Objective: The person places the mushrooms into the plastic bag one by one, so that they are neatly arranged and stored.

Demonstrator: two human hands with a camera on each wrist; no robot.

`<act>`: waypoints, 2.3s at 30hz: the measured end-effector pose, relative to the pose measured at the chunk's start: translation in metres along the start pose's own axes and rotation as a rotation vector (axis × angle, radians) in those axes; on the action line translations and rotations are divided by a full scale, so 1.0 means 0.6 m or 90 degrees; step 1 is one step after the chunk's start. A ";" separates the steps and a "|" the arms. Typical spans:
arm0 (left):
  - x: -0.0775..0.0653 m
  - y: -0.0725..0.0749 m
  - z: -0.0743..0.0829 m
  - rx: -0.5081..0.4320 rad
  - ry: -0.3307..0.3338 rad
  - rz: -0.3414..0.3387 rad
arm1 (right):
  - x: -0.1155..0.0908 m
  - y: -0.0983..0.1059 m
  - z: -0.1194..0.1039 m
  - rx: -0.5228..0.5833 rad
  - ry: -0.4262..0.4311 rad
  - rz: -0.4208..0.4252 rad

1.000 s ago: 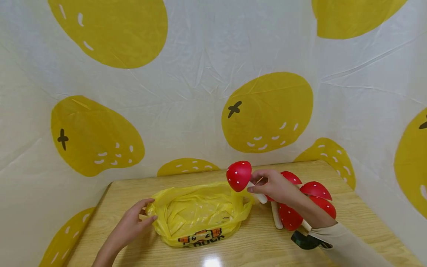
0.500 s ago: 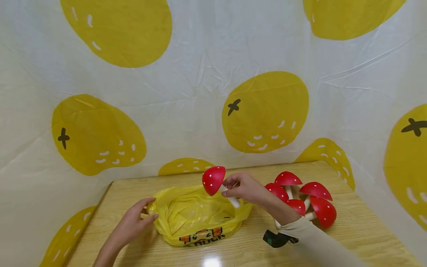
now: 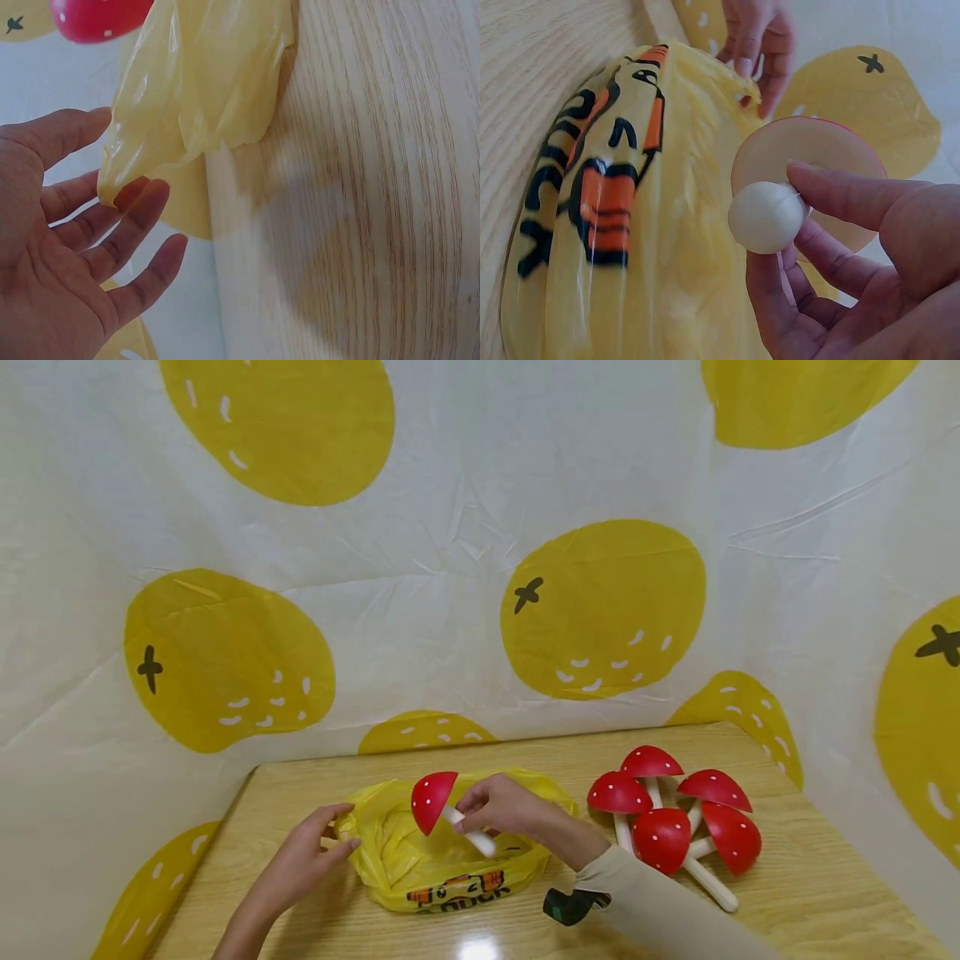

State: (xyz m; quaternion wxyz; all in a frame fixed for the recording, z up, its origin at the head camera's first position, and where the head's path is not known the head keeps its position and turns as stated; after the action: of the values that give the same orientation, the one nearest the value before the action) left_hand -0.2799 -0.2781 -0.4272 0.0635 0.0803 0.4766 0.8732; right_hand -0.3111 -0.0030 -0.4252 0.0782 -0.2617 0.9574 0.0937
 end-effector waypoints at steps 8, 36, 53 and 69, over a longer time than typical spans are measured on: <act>0.003 -0.003 0.002 0.001 -0.002 0.010 | 0.029 -0.038 0.005 0.029 -0.018 -0.010; 0.012 -0.012 0.012 -0.026 -0.018 0.003 | 0.075 -0.128 0.039 0.184 -0.026 0.160; 0.016 -0.017 0.014 -0.013 -0.039 0.002 | 0.076 -0.156 0.067 0.229 -0.022 0.159; 0.026 -0.022 0.020 -0.003 -0.062 0.009 | 0.086 -0.126 0.055 0.194 0.029 0.210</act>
State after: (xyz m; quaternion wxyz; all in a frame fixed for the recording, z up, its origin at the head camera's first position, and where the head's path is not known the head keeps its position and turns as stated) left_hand -0.2922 -0.2582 -0.4310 0.0807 0.1259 0.4705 0.8696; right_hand -0.3126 -0.0845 -0.4780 0.0786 -0.0890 0.9918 -0.0468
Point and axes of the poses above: each hand's wrist, its own x-axis towards the middle knuckle, its own y-axis out of the back of the hand, z = x × y, the point moved 8 cm from there along x, towards the middle knuckle, and after that the axes turned 10 degrees about x, right-handed, at the moved point
